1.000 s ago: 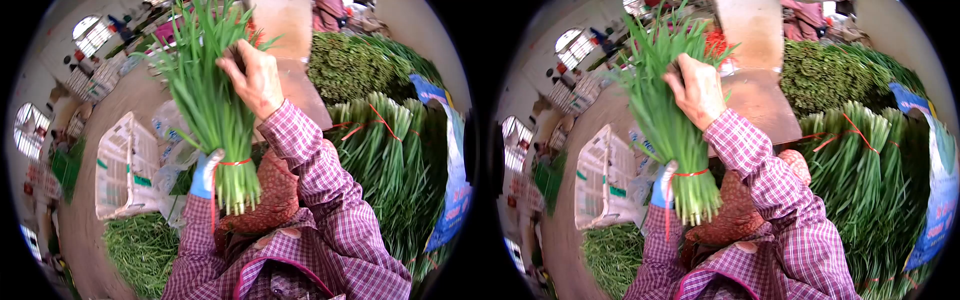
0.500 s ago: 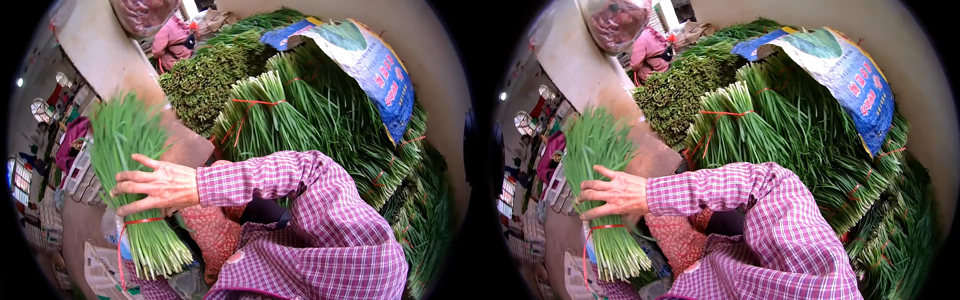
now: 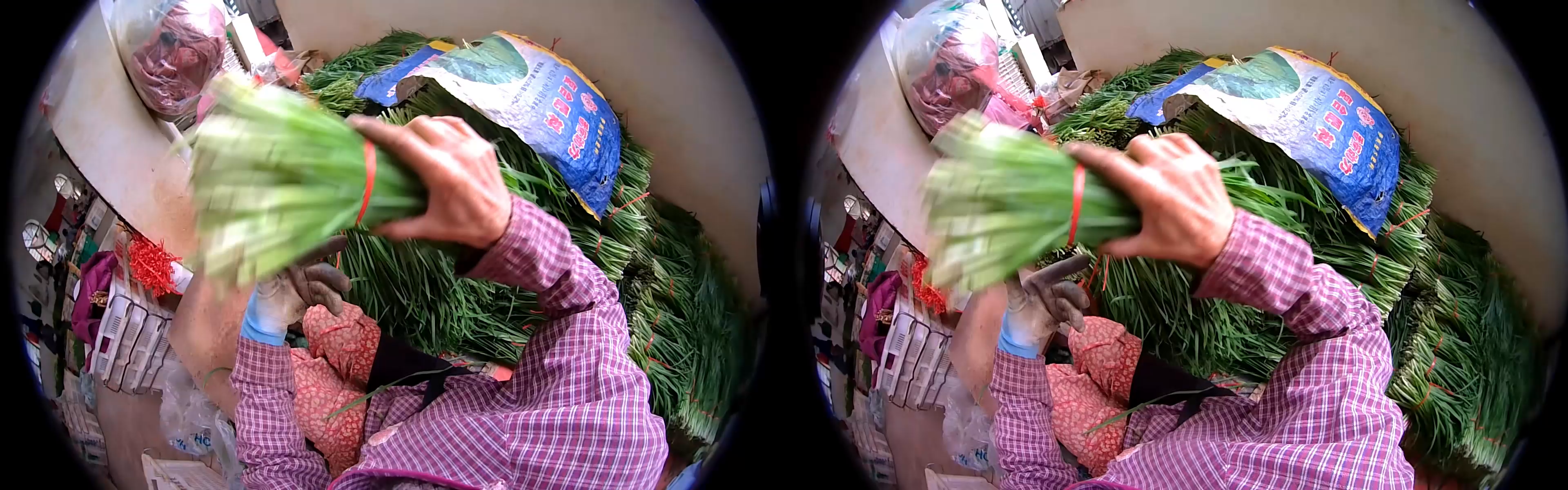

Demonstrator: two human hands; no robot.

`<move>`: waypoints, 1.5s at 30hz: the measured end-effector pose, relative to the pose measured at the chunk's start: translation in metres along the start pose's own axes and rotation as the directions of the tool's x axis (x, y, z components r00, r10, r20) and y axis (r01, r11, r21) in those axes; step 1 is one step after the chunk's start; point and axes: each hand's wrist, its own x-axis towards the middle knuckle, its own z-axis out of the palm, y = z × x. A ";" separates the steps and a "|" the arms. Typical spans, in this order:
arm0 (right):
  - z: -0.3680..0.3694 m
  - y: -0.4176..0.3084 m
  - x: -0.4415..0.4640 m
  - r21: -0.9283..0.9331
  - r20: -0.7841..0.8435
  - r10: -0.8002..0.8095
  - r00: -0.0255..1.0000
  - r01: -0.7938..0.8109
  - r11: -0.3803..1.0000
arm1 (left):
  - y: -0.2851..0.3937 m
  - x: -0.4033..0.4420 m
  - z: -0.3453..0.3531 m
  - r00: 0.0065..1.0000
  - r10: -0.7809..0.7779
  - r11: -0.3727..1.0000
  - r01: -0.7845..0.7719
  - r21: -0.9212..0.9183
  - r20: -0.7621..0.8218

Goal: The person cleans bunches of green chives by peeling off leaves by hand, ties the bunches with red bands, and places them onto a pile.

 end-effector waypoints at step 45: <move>0.624 -0.111 -0.295 0.014 0.944 0.275 0.183 -0.854 0.521 | -0.125 -0.196 -0.012 0.085 0.438 0.635 0.676 0.374 -0.895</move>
